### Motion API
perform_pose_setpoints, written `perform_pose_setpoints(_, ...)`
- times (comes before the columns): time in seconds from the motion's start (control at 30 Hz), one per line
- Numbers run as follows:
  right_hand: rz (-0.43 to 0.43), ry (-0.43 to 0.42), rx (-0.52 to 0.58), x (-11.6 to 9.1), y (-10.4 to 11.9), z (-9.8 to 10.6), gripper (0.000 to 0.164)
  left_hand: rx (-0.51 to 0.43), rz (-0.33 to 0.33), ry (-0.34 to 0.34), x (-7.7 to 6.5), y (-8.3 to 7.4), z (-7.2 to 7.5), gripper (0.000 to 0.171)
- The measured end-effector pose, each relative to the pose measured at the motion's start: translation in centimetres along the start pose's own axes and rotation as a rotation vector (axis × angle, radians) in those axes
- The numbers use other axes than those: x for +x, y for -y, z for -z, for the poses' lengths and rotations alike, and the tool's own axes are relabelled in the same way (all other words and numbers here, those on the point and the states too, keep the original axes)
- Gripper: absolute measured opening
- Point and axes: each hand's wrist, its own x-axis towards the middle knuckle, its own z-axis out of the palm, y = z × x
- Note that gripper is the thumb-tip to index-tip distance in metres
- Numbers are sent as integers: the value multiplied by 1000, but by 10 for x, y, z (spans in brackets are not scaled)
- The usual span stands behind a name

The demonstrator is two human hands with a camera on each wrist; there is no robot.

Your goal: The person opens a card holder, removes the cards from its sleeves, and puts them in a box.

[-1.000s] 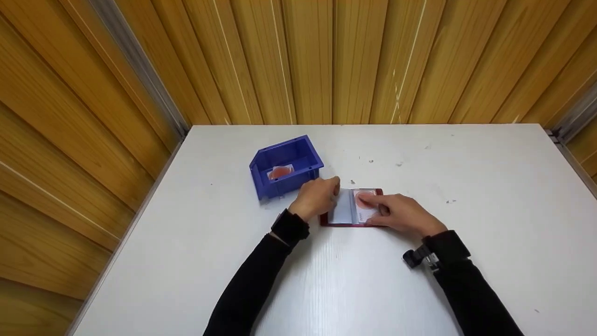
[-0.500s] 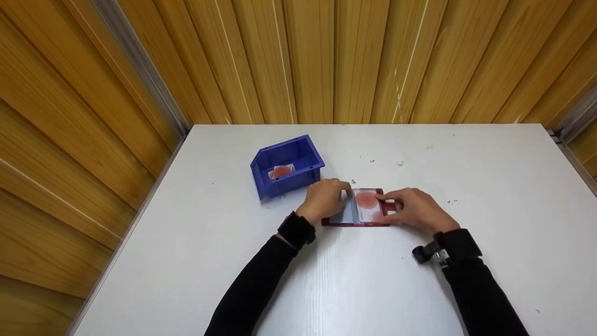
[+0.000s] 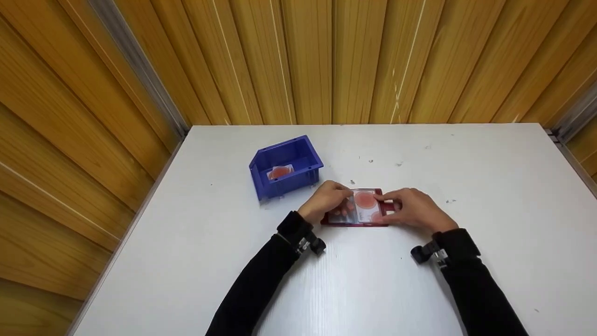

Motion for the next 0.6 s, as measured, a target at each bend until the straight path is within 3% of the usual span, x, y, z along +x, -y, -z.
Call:
perform_pose_setpoints(0.1, 1, 1, 2, 0, 0, 0, 69, -67, 24, -2, 1, 1, 1, 26)
perform_pose_setpoints(0.33, -5, 10, 15, 0, 0, 0, 69, -223, 110, 66, 2, 3, 6, 24)
perform_pose_setpoints(0.47, -9, 9, 17, 0, 0, 0, 69, -131, 94, 87, 2, 5, 6, 23)
perform_pose_setpoints(0.6, -8, 8, 18, 1, -1, 0, 70, 49, 68, 85, 3, 5, -1, 22)
